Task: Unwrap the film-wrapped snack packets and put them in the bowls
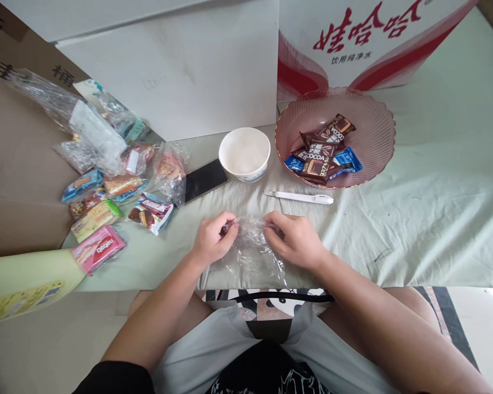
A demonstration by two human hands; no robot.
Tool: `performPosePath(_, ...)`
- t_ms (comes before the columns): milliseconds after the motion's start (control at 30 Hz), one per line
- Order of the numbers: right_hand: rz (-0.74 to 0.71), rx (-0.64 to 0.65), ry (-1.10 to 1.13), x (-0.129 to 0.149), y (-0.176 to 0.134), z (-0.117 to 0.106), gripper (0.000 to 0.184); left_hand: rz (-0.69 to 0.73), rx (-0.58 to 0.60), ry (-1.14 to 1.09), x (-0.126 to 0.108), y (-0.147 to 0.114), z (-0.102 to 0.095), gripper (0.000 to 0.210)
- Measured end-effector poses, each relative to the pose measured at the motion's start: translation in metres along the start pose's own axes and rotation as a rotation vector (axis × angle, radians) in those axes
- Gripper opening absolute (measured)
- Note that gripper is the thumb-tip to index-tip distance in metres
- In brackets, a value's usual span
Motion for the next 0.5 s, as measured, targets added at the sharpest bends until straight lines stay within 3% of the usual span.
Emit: performPosePath(500,-0.1,0.05,-0.042,0.004,-0.002,0.011,0.016,0.03,-0.002,0.048,-0.003,-0.001,0.0,0.01)
Point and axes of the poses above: each hand's wrist, its own y-axis towards the middle knuckle, its own z-axis out of the palm, x = y × z, the point moved 7 cm from there along y, towards the middle knuckle, and after that the axes turned 14 degrees about -z, right-handed, at the moved point
